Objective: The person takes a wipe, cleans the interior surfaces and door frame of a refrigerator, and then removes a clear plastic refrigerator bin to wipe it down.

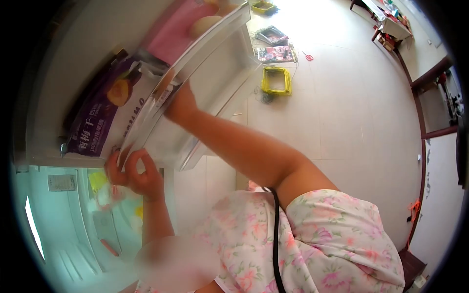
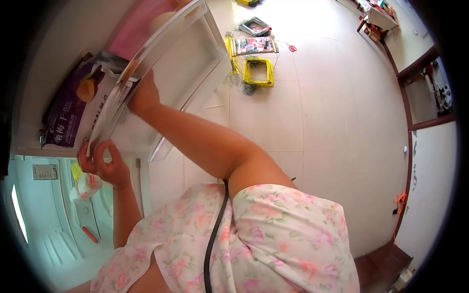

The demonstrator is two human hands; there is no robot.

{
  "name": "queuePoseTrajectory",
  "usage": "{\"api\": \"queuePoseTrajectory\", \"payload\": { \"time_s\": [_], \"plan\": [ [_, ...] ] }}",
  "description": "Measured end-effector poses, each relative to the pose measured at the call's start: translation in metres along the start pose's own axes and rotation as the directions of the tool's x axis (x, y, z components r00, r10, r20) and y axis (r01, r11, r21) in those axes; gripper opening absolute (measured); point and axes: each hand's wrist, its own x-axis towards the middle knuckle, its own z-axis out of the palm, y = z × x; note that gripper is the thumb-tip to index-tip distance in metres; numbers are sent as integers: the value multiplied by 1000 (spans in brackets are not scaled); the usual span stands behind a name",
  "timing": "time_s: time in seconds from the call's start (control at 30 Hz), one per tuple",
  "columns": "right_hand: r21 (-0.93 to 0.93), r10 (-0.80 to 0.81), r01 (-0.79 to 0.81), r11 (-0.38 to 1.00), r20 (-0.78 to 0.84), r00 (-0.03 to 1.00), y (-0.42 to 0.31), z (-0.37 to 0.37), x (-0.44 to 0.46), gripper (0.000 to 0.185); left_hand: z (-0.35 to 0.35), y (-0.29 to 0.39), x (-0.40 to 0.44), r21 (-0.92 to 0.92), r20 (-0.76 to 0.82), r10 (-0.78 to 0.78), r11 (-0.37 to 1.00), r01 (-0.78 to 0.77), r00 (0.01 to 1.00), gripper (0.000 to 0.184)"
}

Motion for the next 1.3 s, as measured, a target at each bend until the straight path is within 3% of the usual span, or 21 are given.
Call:
{"api": "queuePoseTrajectory", "payload": {
  "time_s": [0.07, 0.1, 0.13, 0.17, 0.27, 0.33, 0.4, 0.47, 0.63, 0.7, 0.83, 0.93, 1.07, 1.17, 1.3],
  "plan": [
    [96, 221, -229, 969, 86, 971, -64, -61, -10, 60, -1, -2, 0, 43, -11, -12, 999, 12, 1000, 13],
    [-139, 9, -12, 990, -19, 1000, -40, -58, -3, 60, -2, -4, -1, 17, 4, -16, 1000, 16, 1000, 13],
    [-384, -219, 178, 906, -65, 974, -13, -56, 10, 59, -4, -6, -3, -8, 24, -24, 1000, 24, 999, 13],
    [-229, 17, -45, 972, -123, 992, -14, -71, 23, 65, -5, -6, -4, -5, 25, -28, 1000, 28, 999, 13],
    [-283, 139, -168, 944, -121, 983, 3, -99, 44, 78, -4, -5, -1, -26, 22, -18, 999, 18, 1000, 13],
    [-260, 365, -378, 889, -97, 926, 4, -101, 49, 80, -2, -3, 1, 19, 11, -16, 1000, 15, 1000, 13],
    [-262, 342, -360, 896, -113, 933, 1, -92, 42, 80, 1, -7, -3, 19, -13, -9, 1000, 9, 1000, 12],
    [-244, 206, -207, 948, -29, 978, -5, -88, 27, 78, -2, -7, -5, 15, -29, -9, 1000, 10, 1000, 11],
    [-261, 218, -217, 941, -28, 976, -13, -102, 27, 77, -4, -5, -3, -22, 3, -10, 1000, 10, 1000, 12],
    [-404, 118, -159, 901, -127, 985, 1, -93, 42, 73, -4, -5, 0, -1, 4, 0, 1000, 0, 1000, 11],
    [-420, 62, -152, 895, -220, 973, 15, -111, 76, 66, -7, -5, -2, -18, 10, 1, 1000, 0, 1000, 10],
    [-586, -260, 123, 801, -156, 953, 24, -122, 77, 60, -6, -6, -5, -67, 2, -10, 998, 11, 1000, 10],
    [-565, -37, -64, 823, -165, 986, 37, -122, 68, 65, -13, -5, -1, 39, 63, 11, 999, -14, 998, 11],
    [-710, 235, -200, 675, -51, 971, 43, -119, 66, 83, -6, -4, 1, 32, 6, 22, 999, -23, 1000, 12],
    [-648, 373, -265, 714, 32, 927, 59, -105, 68, 86, -6, 2, 3, 23, 13, -8, 1000, 8, 1000, 11]
  ]
}}
